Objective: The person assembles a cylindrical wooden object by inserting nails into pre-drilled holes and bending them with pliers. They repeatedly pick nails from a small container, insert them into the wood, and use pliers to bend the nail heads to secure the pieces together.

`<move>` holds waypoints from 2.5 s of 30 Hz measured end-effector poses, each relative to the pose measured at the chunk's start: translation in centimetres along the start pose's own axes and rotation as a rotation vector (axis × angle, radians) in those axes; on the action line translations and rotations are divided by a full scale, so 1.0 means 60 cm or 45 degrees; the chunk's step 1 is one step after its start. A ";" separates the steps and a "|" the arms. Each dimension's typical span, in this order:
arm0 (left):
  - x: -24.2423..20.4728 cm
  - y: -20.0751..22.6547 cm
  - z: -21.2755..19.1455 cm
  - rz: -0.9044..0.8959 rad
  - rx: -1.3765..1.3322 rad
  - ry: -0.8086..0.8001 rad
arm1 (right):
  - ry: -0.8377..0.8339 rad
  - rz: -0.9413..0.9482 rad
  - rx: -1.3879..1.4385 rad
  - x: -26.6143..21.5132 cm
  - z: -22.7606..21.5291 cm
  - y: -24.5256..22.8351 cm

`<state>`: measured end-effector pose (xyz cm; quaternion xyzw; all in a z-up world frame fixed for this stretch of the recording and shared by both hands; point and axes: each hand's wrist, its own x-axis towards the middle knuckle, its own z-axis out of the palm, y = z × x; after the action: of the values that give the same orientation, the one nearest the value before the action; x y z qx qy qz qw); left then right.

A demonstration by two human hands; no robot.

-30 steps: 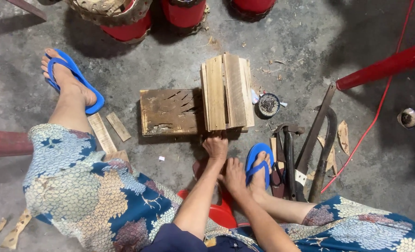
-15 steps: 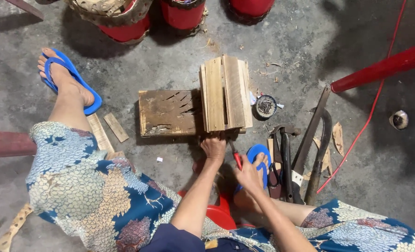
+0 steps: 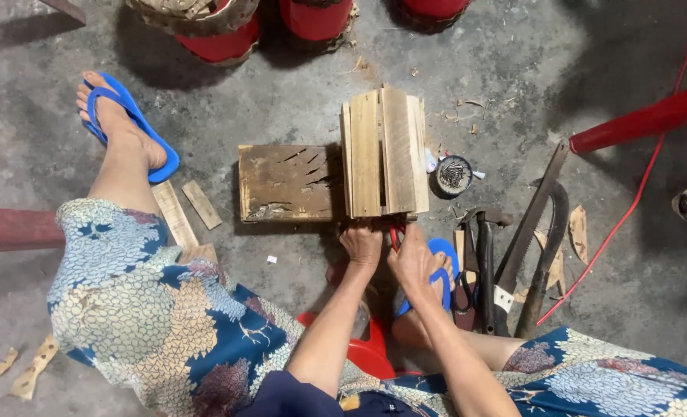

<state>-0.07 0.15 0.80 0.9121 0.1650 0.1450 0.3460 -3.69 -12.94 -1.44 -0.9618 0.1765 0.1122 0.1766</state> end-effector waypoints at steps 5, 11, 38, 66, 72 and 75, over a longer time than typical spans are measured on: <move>0.000 -0.008 0.011 0.011 -0.011 -0.016 | 0.209 -0.086 0.086 -0.034 -0.067 -0.060; 0.001 -0.006 0.008 0.004 -0.004 0.005 | 0.134 -0.107 0.068 -0.022 -0.054 -0.055; 0.005 -0.019 -0.002 0.063 0.044 -0.039 | 0.238 -0.177 0.028 -0.046 -0.126 -0.114; 0.067 0.035 -0.129 0.055 -0.289 -0.012 | -0.033 0.073 0.057 -0.047 -0.132 -0.130; 0.059 0.057 -0.139 0.197 -0.197 0.018 | 0.236 -0.061 0.186 -0.041 -0.141 -0.134; 0.055 0.058 -0.131 0.218 -0.226 0.065 | -0.062 -0.056 -0.106 -0.038 -0.104 -0.108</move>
<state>0.65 3.60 9.32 0.8848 0.0818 0.2111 0.4074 -2.38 -8.95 6.84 -0.9689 0.1463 0.1389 0.1431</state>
